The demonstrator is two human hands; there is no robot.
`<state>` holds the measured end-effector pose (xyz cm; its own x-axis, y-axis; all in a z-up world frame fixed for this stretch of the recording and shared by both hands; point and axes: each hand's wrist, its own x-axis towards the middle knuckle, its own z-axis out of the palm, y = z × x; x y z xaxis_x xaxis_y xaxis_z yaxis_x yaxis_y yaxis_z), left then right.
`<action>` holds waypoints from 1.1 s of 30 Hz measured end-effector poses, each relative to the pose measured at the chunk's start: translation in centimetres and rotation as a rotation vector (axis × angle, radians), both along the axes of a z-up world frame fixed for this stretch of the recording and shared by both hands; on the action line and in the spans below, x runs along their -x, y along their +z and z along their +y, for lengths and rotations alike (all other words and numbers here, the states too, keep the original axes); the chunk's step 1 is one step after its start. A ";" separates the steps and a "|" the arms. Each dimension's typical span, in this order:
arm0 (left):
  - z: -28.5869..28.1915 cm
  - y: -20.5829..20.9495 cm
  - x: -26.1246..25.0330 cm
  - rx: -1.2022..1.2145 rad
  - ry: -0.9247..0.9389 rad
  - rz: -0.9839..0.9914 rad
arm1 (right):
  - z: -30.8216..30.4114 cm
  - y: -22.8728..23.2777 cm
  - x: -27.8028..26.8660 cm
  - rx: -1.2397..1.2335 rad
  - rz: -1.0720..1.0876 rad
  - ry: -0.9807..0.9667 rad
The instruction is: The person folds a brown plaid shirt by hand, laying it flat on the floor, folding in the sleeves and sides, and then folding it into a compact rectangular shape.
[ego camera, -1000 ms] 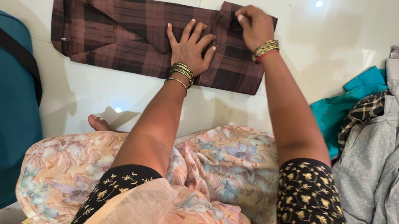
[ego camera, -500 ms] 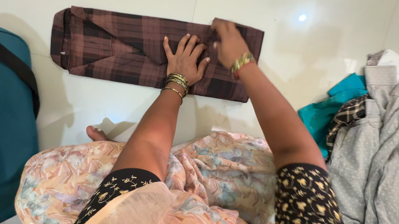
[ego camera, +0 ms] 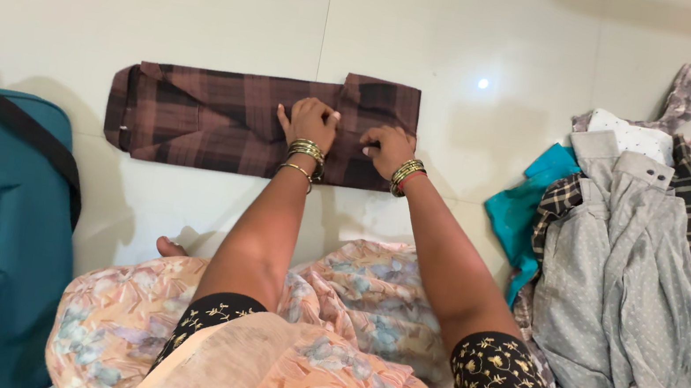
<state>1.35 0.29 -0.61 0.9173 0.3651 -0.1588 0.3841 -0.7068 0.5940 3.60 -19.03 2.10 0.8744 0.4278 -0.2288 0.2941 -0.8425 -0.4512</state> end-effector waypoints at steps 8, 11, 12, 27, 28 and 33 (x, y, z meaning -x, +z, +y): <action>-2.5 3.1 -0.3 -0.176 -0.004 0.119 | -1.5 0.8 -0.4 -0.304 0.029 0.017; -2.7 1.6 -0.4 -0.144 0.012 0.130 | -1.4 1.1 -0.7 -0.351 0.084 -0.021; -2.7 1.2 -0.6 -0.137 0.013 0.133 | -1.2 1.3 -0.7 -0.360 0.095 -0.031; -2.9 3.0 -1.4 -0.145 -0.008 0.274 | -0.6 2.5 -1.0 -0.380 0.170 -0.085; -2.4 3.2 -1.3 -0.121 -0.014 0.305 | -0.5 2.4 -1.0 -0.378 0.173 -0.115; -1.3 2.8 -0.1 -0.119 -0.040 0.301 | 1.1 -0.3 -0.7 -0.371 -0.149 -0.043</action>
